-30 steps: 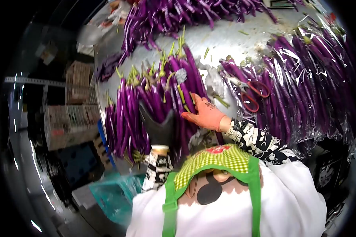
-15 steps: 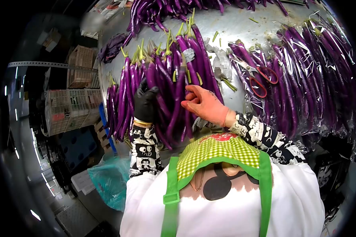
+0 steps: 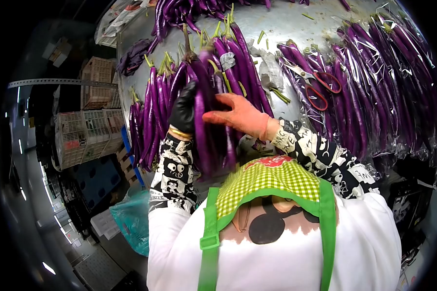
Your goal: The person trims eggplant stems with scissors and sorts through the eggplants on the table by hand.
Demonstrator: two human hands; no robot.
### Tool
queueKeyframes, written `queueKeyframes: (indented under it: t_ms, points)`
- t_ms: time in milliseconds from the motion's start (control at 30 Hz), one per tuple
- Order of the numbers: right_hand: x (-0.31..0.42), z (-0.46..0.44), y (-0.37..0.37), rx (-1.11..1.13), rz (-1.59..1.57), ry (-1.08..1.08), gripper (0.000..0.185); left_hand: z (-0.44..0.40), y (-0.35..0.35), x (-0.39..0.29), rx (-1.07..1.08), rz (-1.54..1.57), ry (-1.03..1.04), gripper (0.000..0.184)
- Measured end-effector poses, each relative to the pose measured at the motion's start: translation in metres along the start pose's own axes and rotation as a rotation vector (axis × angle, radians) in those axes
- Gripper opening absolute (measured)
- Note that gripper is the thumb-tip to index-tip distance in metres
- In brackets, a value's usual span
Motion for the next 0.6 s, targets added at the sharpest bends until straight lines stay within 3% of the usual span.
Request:
queueKeyframes:
  t_ms: [33, 67, 133, 233, 333, 400, 467, 500, 567, 600]
  points:
    - [0.019, 0.002, -0.001, 0.066, -0.030, 0.111, 0.053, -0.002, 0.003, 0.002, 0.013, -0.020, 0.009, 0.034]
    - [0.005, -0.003, -0.005, -0.026, -0.011, -0.155, 0.040, -0.003, 0.004, 0.002, 0.023, -0.039, 0.018, 0.035]
    - [-0.001, 0.002, -0.009, -0.085, -0.214, -0.036, 0.060, -0.003, 0.004, 0.001, 0.049, -0.090, 0.051, 0.035]
    - [-0.029, 0.004, -0.026, -0.162, -0.120, 0.006, 0.058, 0.009, 0.000, -0.015, 0.082, -0.287, 0.132, 0.037]
    - [-0.040, 0.005, -0.034, -0.035, -0.072, -0.039, 0.058, 0.030, 0.004, -0.041, 0.037, -0.470, 0.137, 0.038]
    - [-0.021, 0.012, -0.029, -0.051, -0.084, -0.020, 0.056, 0.038, 0.004, -0.027, 0.114, 0.076, -0.172, 0.049]
    - [-0.013, 0.014, -0.025, -0.075, -0.046, -0.055, 0.049, 0.044, 0.013, -0.023, 0.179, 0.622, -0.476, 0.072]
    - [-0.017, 0.013, -0.023, -0.071, 0.008, -0.108, 0.044, 0.042, 0.022, -0.024, 0.082, 0.776, -0.499, 0.070]
    - [-0.018, 0.012, -0.010, -0.136, -0.405, 0.171, 0.045, 0.046, 0.017, -0.019, 0.102, 0.709, -0.492, 0.067]
    - [-0.011, 0.015, -0.008, -0.111, -0.422, 0.174, 0.045, 0.049, 0.012, -0.012, 0.112, 0.677, -0.487, 0.066]
Point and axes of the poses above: each hand's wrist, its own z-axis away from the middle knuckle, its own y-axis out of the palm, x = y × z, the point moved 4 cm from there along -z, towards the middle knuckle, and after that the axes turned 11 degrees about -y, right-handed, at the moved point
